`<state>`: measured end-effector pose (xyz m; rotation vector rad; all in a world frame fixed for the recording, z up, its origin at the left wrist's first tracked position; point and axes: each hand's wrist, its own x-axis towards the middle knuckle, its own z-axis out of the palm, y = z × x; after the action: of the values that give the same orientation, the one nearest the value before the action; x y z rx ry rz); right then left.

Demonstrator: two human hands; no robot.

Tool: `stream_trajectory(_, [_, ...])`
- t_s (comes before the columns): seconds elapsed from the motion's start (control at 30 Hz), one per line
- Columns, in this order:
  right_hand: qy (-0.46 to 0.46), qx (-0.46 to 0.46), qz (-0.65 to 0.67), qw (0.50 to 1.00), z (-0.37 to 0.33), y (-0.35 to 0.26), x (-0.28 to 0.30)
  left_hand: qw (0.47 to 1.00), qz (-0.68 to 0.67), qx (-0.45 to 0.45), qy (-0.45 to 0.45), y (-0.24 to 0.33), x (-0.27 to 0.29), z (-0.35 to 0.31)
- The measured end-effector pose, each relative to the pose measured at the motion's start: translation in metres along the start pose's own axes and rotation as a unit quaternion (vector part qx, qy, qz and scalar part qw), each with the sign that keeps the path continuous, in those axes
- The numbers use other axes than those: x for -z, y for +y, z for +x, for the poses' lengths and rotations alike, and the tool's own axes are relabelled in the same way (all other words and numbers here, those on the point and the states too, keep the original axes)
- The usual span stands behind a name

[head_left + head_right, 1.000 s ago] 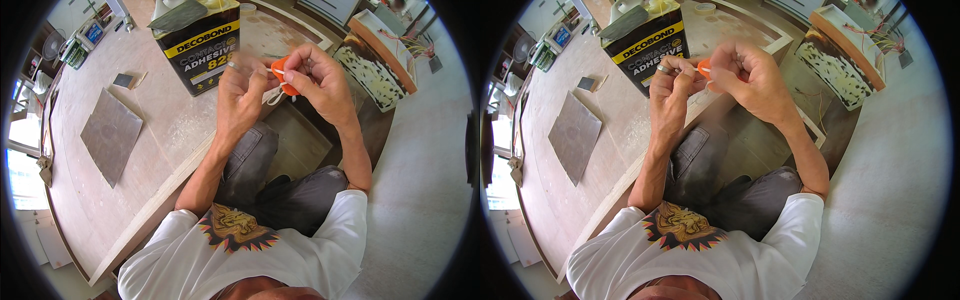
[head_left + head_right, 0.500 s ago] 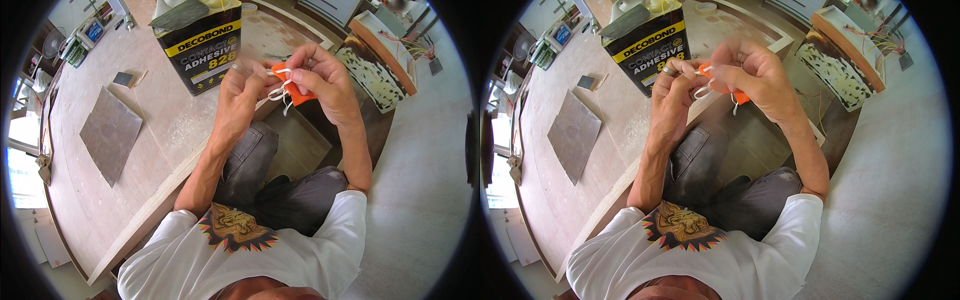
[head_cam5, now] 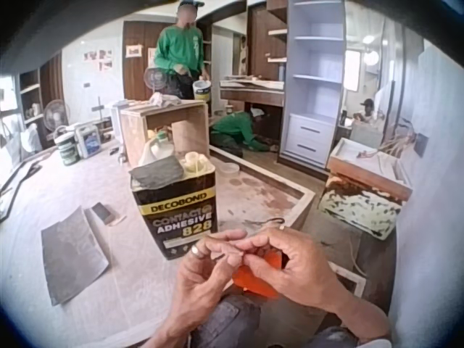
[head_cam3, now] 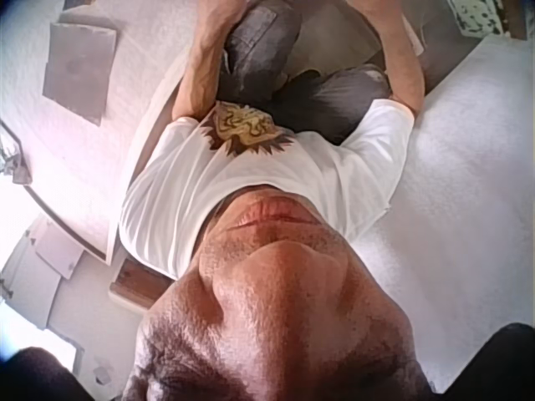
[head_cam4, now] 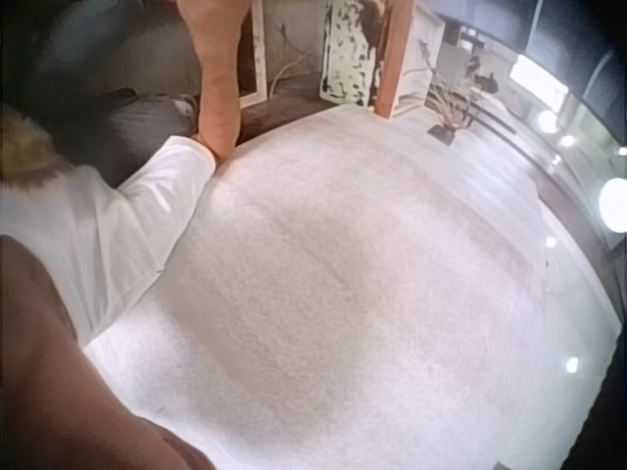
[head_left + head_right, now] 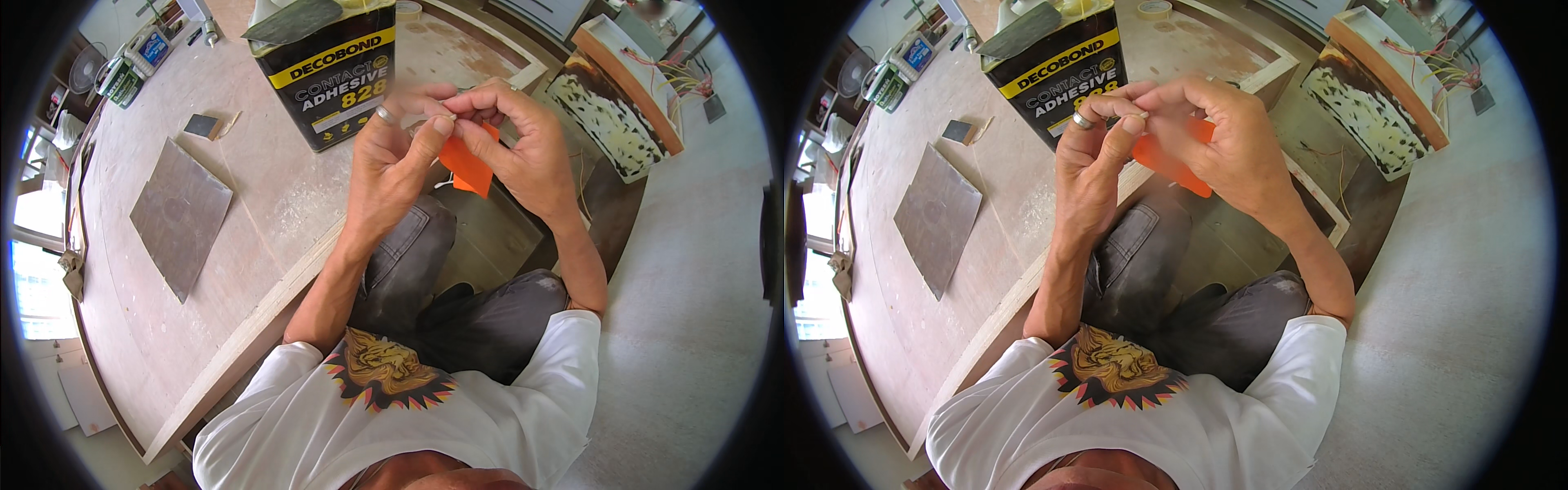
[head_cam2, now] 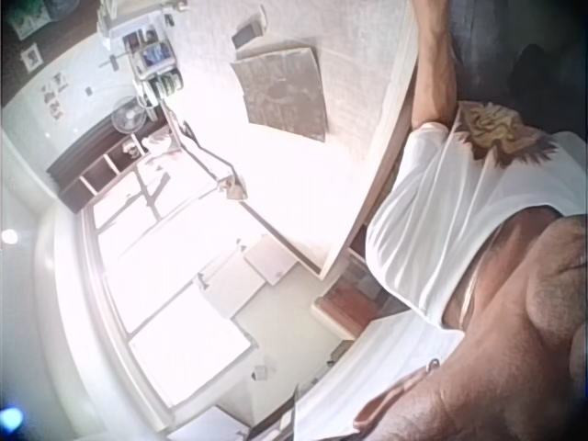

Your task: The person sits on the floor and assembles an orange face mask by hand. They fold the mask edges, use scissors to trim the elastic ear loops, and tie the loops to the mask corners. The mask is handled throughout, and the final tied loops are visible.

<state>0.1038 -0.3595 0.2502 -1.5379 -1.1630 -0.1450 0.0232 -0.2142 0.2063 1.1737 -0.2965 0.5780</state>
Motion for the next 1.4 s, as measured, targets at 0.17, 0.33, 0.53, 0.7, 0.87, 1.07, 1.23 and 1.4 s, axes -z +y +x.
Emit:
stream_trajectory(0.17, [-0.013, -0.114, 0.007, 0.993, 0.002, -0.006, 0.006, 1.000, -0.009, -0.006, 0.013, 0.003, -0.004, 0.000])
stream_trajectory(0.33, [-0.001, -0.045, -0.033, 0.998, 0.003, 0.007, 0.007, 0.987, 0.158, -0.029, 0.023, 0.002, -0.005, 0.001])
stream_trajectory(0.53, [-0.005, -0.064, -0.013, 0.998, 0.004, 0.007, 0.004, 0.930, 0.366, -0.012, 0.024, 0.005, 0.008, 0.005])
stream_trajectory(0.7, [0.009, -0.046, -0.015, 0.999, 0.003, 0.009, 0.002, 0.982, 0.183, 0.030, 0.041, -0.001, 0.012, 0.003])
stream_trajectory(0.87, [0.018, -0.028, -0.039, 0.999, 0.002, 0.009, 0.002, 0.993, 0.116, 0.022, 0.030, -0.001, 0.016, 0.003])
stream_trajectory(1.07, [0.040, 0.002, -0.063, 0.997, 0.001, 0.009, -0.002, 0.988, 0.140, 0.067, 0.022, 0.004, 0.010, 0.002])
stream_trajectory(1.23, [0.026, 0.015, -0.067, 0.997, 0.000, 0.008, -0.005, 0.985, 0.143, 0.078, 0.049, 0.000, 0.007, 0.004])
stream_trajectory(1.4, [0.006, -0.062, 0.024, 0.998, -0.001, 0.008, -0.007, 0.991, 0.099, 0.084, 0.037, -0.006, 0.017, 0.007])
